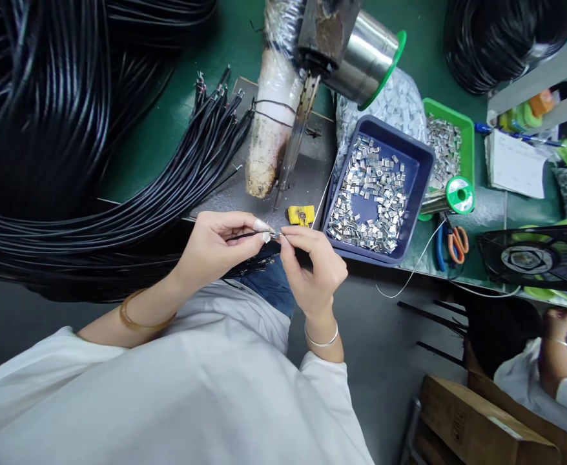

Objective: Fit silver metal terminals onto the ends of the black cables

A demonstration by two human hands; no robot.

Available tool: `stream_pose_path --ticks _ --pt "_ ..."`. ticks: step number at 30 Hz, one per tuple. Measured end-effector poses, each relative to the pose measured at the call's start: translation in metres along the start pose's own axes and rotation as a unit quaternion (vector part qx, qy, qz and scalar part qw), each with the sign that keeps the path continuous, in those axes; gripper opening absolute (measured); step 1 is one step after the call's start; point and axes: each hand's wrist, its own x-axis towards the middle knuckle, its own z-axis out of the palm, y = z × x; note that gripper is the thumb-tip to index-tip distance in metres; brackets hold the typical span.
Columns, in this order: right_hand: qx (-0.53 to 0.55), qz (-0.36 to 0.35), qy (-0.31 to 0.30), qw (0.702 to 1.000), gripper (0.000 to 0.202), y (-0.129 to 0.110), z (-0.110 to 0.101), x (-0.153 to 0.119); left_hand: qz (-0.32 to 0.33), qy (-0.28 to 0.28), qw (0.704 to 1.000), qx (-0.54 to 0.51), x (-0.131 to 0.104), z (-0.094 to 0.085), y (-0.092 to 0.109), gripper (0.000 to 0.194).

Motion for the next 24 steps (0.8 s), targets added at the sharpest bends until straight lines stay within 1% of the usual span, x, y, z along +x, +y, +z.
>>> stream_pose_path --ticks 3,7,11,13,15,17,20,22,24 --pt "-0.007 -0.026 -0.011 1.000 0.014 -0.002 -0.001 0.000 -0.002 -0.009 1.000 0.015 0.000 -0.001 -0.001 0.008" --pt "-0.005 -0.046 -0.026 0.999 0.017 -0.001 0.000 -0.001 0.018 -0.004 0.999 0.030 0.000 -0.002 -0.004 0.008" --pt "0.020 -0.025 0.010 0.999 0.015 0.005 0.001 -0.002 0.020 0.009 0.999 0.040 0.001 0.001 -0.005 0.004" --pt "0.018 -0.004 0.036 0.999 0.014 0.006 0.003 -0.002 0.017 0.018 0.999 0.032 0.001 0.002 -0.005 0.003" --pt "0.014 0.026 0.042 0.999 0.013 0.006 0.005 -0.002 0.021 0.019 0.999 0.023 0.002 0.002 -0.005 0.005" --pt "0.023 0.063 0.027 0.997 0.010 0.006 0.008 -0.002 0.049 0.020 0.998 0.039 0.002 0.001 -0.005 0.007" --pt "0.036 0.091 0.007 0.995 0.005 0.005 0.011 -0.001 0.136 0.024 0.984 0.112 0.004 -0.003 -0.006 0.008" --pt "0.025 0.078 -0.002 0.997 0.008 0.006 0.010 0.000 0.195 0.025 0.967 0.161 0.006 -0.006 -0.006 0.012" --pt "-0.004 0.041 -0.011 0.999 0.013 0.007 0.009 0.000 0.226 0.016 0.955 0.190 0.008 -0.009 -0.006 0.013"
